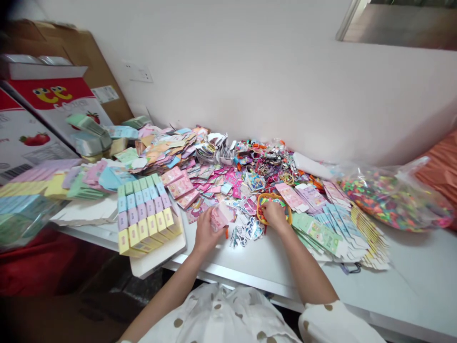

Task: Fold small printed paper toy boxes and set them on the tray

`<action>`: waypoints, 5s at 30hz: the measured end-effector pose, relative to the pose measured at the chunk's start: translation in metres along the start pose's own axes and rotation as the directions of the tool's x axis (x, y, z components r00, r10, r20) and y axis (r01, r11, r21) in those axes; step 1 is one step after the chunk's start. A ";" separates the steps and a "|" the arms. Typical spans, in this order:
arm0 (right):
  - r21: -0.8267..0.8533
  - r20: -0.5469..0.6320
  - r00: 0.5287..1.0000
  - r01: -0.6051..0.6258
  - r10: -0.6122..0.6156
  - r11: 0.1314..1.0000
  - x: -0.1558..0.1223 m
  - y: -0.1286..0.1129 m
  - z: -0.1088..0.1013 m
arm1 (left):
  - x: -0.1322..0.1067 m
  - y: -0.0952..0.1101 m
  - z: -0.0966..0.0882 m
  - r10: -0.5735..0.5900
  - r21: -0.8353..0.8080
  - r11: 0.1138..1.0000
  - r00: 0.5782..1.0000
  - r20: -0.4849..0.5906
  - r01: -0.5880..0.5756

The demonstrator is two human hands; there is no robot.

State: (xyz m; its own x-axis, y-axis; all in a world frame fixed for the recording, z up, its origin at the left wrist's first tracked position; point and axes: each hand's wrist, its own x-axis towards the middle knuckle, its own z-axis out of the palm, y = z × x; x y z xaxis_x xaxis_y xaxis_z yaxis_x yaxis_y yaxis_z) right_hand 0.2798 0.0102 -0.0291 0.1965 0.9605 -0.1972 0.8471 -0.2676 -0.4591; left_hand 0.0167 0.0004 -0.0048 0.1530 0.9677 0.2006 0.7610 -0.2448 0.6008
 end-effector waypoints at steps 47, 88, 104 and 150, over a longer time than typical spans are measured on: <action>0.735 0.065 0.997 -0.029 -0.028 0.677 -0.014 -0.012 -0.041 | 0.006 0.013 0.028 0.002 -0.022 1.000 0.999 0.052 -0.001; 0.136 0.104 0.993 0.036 -0.050 0.990 0.164 -0.040 0.016 | 0.013 -0.020 0.015 -0.111 -0.174 0.980 0.992 -0.058 0.100; 0.065 0.013 1.000 0.014 -0.015 0.998 0.168 -0.041 0.023 | 0.013 -0.021 0.015 -0.092 -0.184 0.979 0.995 -0.046 0.082; 0.460 -0.074 0.894 0.424 -0.442 0.780 -0.016 -0.129 0.008 | -0.005 -0.003 0.013 -0.059 0.070 0.994 0.962 -0.265 0.081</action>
State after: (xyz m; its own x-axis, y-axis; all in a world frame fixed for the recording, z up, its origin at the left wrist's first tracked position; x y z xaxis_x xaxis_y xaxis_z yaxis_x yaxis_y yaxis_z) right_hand 0.1639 0.0287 0.0263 -0.1621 0.9826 0.0907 0.5169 0.1628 -0.8404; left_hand 0.0223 -0.0026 -0.0175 -0.0652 0.9297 0.3625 0.8130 -0.1611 0.5595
